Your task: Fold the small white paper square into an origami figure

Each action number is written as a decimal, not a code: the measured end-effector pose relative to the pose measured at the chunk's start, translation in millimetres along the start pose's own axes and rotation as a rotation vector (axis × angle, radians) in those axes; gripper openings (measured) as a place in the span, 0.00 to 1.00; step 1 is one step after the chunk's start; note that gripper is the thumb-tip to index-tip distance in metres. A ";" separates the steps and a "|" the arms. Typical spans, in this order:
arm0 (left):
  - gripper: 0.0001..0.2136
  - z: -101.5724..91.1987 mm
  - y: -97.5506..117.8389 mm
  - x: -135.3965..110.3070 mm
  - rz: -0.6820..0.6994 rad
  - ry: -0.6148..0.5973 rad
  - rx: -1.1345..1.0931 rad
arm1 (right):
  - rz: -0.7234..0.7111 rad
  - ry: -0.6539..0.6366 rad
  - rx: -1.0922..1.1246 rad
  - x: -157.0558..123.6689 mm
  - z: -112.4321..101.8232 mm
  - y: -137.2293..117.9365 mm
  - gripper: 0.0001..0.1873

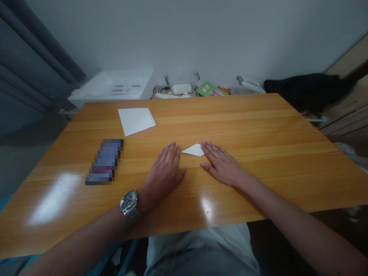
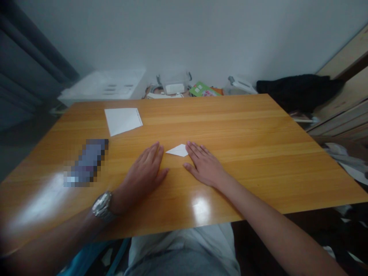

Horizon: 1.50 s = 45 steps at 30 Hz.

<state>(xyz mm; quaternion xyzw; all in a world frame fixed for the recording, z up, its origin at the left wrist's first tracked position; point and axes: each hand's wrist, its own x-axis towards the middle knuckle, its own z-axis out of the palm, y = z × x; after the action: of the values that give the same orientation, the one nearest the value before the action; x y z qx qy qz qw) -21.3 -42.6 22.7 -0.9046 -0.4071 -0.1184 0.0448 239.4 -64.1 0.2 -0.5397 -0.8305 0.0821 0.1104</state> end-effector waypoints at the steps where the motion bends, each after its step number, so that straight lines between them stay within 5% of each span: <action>1: 0.30 -2.0 1.7 2.2 0.030 -0.004 -0.003 | -0.001 -0.001 -0.002 0.0 -0.1 -0.1 0.37; 4: 0.27 -3.3 8.0 10.6 0.213 -0.054 -0.040 | 0.003 0.002 -0.010 -0.1 -0.2 -0.3 0.36; 8: 0.27 4.3 16.6 22.4 0.261 -0.070 -0.075 | 0.013 0.022 0.010 0.0 0.8 0.2 0.35; 18: 0.23 16.9 16.9 24.5 0.232 -0.110 -0.165 | 0.067 0.131 0.019 11.6 -5.7 -7.4 0.32; 29: 0.28 24.3 15.8 19.8 0.223 -0.074 -0.179 | 0.074 0.014 -0.033 10.4 2.8 -3.6 0.35; 45: 0.28 18.5 12.2 19.5 0.188 -0.114 -0.213 | 0.217 0.038 -0.061 -13.9 -1.4 18.6 0.36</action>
<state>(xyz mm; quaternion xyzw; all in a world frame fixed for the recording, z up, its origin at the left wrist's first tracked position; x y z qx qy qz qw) 3.6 -33.3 9.8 -0.9436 -0.3075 -0.1046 -0.0636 261.6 -69.2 -4.5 -0.6311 -0.7670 0.0581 0.1001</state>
